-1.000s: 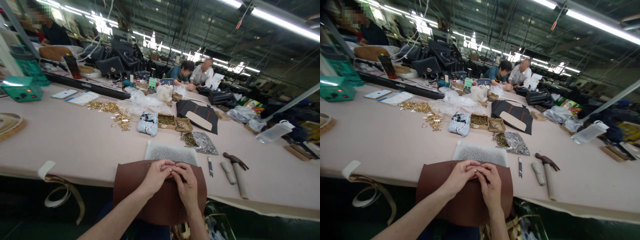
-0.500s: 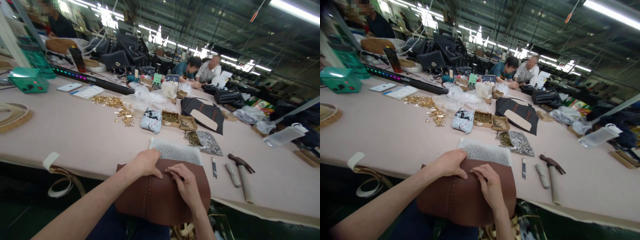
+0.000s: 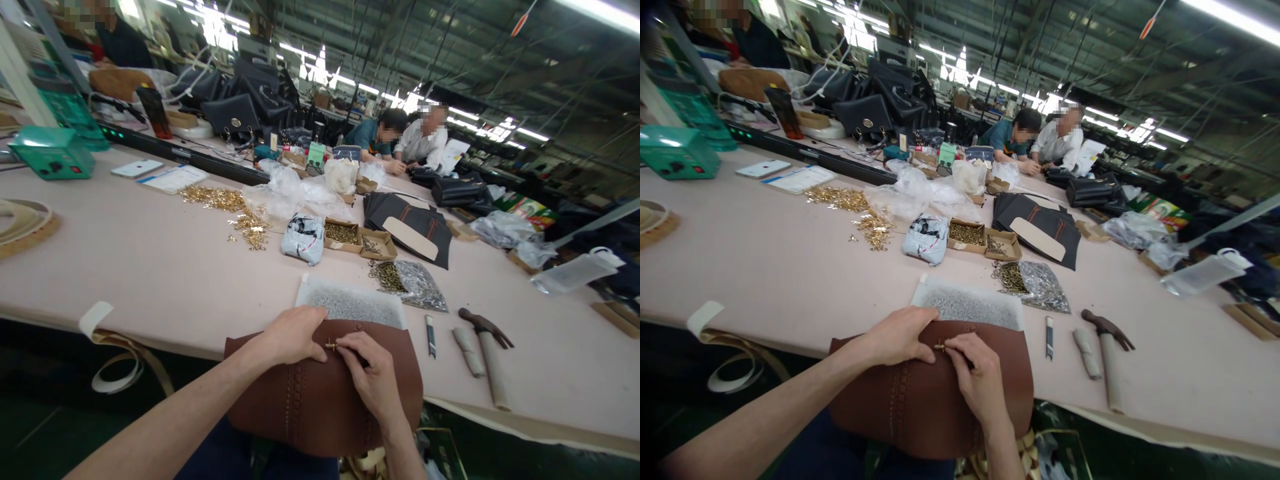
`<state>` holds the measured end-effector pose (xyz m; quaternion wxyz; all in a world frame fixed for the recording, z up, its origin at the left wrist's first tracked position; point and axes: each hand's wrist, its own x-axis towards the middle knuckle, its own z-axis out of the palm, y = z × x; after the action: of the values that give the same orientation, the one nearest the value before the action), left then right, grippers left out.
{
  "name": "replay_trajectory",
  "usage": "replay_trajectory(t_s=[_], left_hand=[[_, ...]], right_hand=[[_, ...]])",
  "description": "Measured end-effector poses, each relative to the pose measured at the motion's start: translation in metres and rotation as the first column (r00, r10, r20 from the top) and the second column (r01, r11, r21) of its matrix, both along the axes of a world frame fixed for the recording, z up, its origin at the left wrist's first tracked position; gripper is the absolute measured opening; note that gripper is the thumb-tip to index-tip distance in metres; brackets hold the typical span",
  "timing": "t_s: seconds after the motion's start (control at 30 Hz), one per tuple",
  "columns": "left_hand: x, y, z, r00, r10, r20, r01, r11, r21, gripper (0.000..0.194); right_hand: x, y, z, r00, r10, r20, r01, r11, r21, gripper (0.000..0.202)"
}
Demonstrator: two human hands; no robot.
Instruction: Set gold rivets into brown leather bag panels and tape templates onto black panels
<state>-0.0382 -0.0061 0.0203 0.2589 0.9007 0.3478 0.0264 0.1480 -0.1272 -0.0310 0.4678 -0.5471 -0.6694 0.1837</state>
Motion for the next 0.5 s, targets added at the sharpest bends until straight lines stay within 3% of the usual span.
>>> replay_trajectory(t_s=[0.27, 0.5], left_hand=[[-0.0034, -0.0046, -0.0006, 0.994, 0.026, 0.104, -0.022, 0.999, -0.044, 0.037], [-0.0036, -0.0074, 0.0034, 0.994, 0.059, 0.092, -0.053, 0.996, -0.071, 0.038]], right_hand=[[0.0006, -0.0016, -0.0018, 0.999, -0.053, -0.007, 0.053, 0.999, -0.006, 0.013], [-0.0015, -0.0034, -0.0003, 0.993, -0.114, -0.016, 0.113, 0.993, -0.014, 0.008]])
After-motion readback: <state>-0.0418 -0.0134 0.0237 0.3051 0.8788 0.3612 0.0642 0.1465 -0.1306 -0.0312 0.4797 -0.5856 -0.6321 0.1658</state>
